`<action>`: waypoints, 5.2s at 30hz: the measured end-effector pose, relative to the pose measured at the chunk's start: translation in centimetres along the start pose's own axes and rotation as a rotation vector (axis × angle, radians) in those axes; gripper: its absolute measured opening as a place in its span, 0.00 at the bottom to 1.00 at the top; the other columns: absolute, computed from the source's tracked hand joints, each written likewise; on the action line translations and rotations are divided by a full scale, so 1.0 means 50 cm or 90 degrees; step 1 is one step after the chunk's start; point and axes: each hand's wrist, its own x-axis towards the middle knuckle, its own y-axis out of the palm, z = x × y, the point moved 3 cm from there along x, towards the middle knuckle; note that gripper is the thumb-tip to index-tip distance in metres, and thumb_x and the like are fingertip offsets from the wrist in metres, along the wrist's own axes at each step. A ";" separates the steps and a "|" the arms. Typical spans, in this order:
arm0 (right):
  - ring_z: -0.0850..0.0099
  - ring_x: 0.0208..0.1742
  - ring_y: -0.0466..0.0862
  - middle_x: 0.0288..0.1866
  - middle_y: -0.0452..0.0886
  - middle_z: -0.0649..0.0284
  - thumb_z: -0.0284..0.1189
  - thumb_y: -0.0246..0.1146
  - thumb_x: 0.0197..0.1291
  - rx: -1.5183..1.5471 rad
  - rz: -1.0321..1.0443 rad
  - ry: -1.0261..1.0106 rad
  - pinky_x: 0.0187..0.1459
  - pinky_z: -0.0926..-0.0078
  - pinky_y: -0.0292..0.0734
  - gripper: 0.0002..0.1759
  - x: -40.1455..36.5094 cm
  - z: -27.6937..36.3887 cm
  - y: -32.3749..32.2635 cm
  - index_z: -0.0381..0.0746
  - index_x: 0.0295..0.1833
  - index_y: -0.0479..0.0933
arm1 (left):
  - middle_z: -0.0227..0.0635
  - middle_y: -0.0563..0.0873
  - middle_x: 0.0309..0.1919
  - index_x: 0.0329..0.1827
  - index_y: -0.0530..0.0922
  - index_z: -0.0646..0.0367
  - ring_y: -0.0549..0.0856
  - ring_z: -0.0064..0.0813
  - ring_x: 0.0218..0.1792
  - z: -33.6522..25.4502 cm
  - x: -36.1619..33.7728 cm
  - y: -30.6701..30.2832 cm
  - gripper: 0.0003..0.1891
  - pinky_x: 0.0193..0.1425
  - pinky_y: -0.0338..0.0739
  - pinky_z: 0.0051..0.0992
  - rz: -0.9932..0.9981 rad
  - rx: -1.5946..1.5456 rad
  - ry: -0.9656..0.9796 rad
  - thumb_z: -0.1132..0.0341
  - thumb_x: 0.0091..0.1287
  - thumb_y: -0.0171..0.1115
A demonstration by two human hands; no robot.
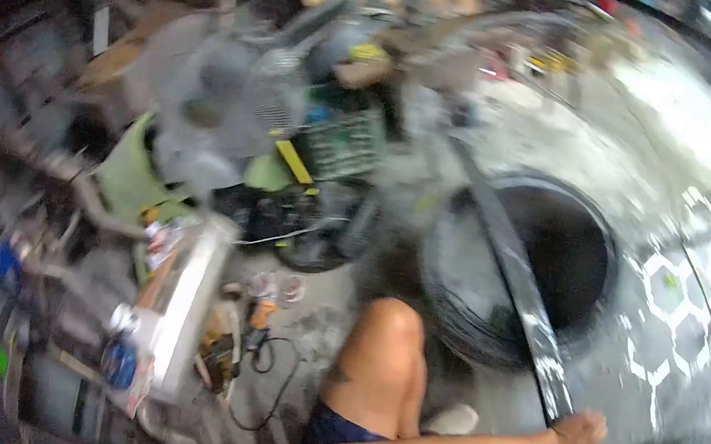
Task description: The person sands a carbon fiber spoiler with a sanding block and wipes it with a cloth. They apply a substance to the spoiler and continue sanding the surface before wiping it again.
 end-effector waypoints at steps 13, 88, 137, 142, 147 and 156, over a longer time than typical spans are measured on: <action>0.48 0.65 0.73 0.58 0.77 0.50 0.42 0.81 0.36 -0.023 0.059 -0.015 0.67 0.53 0.63 0.39 -0.027 -0.048 0.015 0.41 0.55 0.75 | 0.46 0.77 0.24 0.23 0.74 0.56 0.80 0.51 0.30 -0.004 -0.024 -0.104 0.10 0.36 0.75 0.47 0.018 -0.014 0.030 0.62 0.60 0.58; 0.53 0.58 0.76 0.50 0.79 0.57 0.19 0.68 0.30 0.032 0.027 -0.033 0.65 0.61 0.67 0.36 -0.021 -0.013 -0.015 0.43 0.55 0.76 | 0.43 0.79 0.26 0.28 0.76 0.56 0.81 0.45 0.28 -0.293 -0.030 0.022 0.05 0.33 0.75 0.44 0.048 0.083 0.048 0.69 0.62 0.56; 0.47 0.63 0.73 0.56 0.79 0.51 0.22 0.75 0.31 -0.012 -0.017 -0.048 0.65 0.55 0.67 0.37 -0.026 -0.021 0.007 0.41 0.56 0.75 | 0.42 0.76 0.25 0.27 0.73 0.54 0.79 0.43 0.29 -0.197 -0.061 -0.044 0.03 0.32 0.72 0.41 0.019 0.090 0.065 0.68 0.58 0.56; 0.46 0.64 0.73 0.60 0.77 0.49 0.25 0.79 0.28 0.010 0.065 -0.019 0.67 0.53 0.65 0.42 -0.025 -0.054 0.021 0.40 0.58 0.74 | 0.42 0.76 0.24 0.25 0.72 0.55 0.78 0.44 0.27 -0.124 -0.058 -0.083 0.06 0.31 0.72 0.44 0.028 0.077 0.092 0.68 0.59 0.57; 0.47 0.66 0.72 0.61 0.78 0.49 0.26 0.68 0.51 -0.088 0.063 -0.033 0.69 0.56 0.65 0.25 -0.032 -0.069 0.027 0.38 0.57 0.76 | 0.46 0.79 0.24 0.24 0.73 0.60 0.82 0.49 0.28 0.322 -0.017 -0.334 0.10 0.33 0.75 0.45 -0.079 0.273 -0.221 0.68 0.65 0.54; 0.47 0.64 0.73 0.59 0.78 0.49 0.26 0.70 0.49 0.027 0.042 -0.041 0.67 0.56 0.66 0.27 0.005 -0.007 -0.008 0.38 0.58 0.76 | 0.44 0.76 0.30 0.27 0.74 0.59 0.78 0.43 0.36 -0.216 -0.067 0.078 0.03 0.43 0.72 0.42 -0.093 -0.115 -0.019 0.71 0.58 0.55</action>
